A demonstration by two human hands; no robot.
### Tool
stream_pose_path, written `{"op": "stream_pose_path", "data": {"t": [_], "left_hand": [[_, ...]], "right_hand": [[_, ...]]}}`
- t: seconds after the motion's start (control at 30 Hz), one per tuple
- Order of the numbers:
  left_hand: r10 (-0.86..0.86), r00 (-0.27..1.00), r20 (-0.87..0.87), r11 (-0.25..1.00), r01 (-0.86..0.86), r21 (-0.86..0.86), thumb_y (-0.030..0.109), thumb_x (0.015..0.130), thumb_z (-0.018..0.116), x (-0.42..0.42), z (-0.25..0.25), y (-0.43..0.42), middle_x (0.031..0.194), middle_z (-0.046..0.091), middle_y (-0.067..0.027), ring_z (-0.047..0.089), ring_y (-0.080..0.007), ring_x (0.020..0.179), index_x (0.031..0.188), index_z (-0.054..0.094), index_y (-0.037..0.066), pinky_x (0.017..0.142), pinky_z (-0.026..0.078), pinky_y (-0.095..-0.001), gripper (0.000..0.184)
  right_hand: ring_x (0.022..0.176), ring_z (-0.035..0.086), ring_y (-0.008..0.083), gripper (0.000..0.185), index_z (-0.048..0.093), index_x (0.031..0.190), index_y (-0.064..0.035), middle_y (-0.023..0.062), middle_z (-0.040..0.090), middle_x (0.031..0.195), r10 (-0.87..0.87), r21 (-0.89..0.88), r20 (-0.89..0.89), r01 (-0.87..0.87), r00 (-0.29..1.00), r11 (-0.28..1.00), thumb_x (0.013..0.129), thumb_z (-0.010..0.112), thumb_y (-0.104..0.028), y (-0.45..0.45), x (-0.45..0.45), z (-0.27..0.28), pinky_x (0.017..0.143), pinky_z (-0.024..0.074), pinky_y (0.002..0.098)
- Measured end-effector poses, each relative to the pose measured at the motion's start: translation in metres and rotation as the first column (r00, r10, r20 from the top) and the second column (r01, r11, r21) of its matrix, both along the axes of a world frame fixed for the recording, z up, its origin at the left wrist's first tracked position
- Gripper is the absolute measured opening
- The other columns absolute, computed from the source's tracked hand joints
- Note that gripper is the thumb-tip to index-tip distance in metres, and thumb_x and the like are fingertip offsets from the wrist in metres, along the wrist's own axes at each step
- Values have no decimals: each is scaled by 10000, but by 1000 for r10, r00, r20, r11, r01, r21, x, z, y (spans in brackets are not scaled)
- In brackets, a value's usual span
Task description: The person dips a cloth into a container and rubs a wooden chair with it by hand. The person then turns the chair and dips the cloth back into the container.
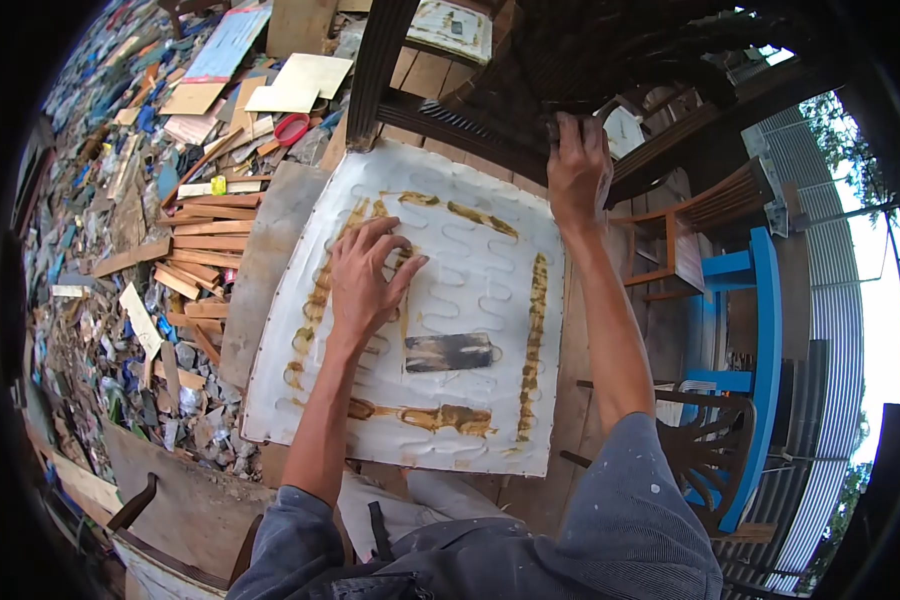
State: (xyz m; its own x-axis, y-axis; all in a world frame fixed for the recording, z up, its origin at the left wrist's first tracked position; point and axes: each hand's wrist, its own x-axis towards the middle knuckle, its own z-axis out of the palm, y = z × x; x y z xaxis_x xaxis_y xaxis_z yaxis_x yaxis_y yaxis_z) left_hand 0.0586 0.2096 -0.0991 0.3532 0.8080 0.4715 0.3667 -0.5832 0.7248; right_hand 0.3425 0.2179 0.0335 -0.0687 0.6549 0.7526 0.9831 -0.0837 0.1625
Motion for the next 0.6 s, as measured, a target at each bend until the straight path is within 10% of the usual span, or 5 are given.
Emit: {"op": "stream_pose_path", "data": {"t": [0.6], "left_hand": [[14,1000,9,1000,-14,2,301,873,815,0,-1,-2,1327,667,-77,566,-300,1309,981,723,82,1092,399,-461,261]], "right_hand": [[974,660,444,360,557,1058,-12,203,576,1071,-104,-54,-138,97,985,994,788,794,18,17,-25,7,811,555,511]]}}
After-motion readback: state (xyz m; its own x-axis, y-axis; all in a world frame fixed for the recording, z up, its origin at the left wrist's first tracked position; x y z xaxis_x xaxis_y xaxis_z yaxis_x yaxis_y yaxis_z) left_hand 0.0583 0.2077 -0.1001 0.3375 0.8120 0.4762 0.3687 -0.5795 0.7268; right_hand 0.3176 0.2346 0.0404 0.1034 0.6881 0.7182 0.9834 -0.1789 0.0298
